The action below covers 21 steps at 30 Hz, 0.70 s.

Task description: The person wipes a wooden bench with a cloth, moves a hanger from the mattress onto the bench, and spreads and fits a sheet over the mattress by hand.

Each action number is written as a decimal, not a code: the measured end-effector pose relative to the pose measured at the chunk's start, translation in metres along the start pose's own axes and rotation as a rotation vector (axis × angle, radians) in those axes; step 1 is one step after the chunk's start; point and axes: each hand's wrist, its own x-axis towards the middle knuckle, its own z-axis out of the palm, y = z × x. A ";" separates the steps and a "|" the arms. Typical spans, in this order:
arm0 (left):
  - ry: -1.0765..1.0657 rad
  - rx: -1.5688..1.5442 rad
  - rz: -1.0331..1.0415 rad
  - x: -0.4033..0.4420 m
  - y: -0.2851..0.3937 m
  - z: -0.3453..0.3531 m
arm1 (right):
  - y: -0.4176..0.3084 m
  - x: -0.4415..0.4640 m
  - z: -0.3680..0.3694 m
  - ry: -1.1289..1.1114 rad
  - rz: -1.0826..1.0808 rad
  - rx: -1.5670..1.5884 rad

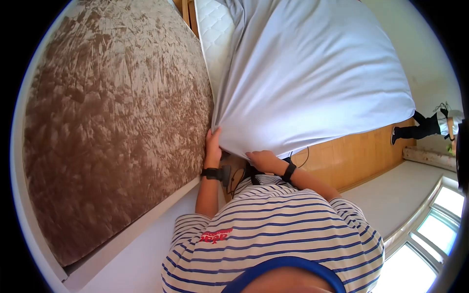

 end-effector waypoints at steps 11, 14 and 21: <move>0.086 0.777 0.833 -0.053 0.085 0.037 | -0.050 0.046 -0.020 -0.001 -0.352 0.111; 0.108 1.256 0.578 -0.061 0.088 0.029 | -0.061 0.063 -0.006 -0.068 -0.440 0.183; 0.259 1.406 0.690 -0.034 0.058 0.038 | 0.025 0.084 -0.003 -0.218 -0.333 0.309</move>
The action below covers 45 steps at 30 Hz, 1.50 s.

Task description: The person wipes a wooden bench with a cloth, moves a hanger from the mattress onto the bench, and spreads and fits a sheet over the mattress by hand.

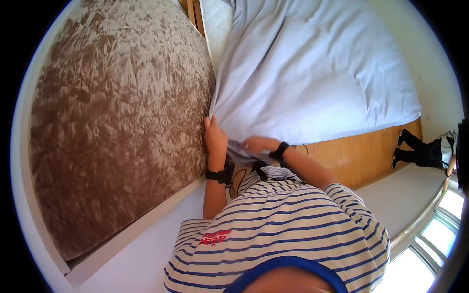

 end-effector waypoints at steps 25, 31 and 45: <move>-0.740 -0.306 0.508 -0.094 0.064 0.157 | 0.154 -0.165 -0.037 0.466 0.802 0.077; -0.933 -0.241 0.590 -0.115 0.032 0.186 | 0.122 -0.157 -0.059 0.324 0.703 -0.244; 0.040 -0.237 -0.346 -0.051 0.006 0.091 | -0.008 0.097 -0.140 0.876 0.016 0.130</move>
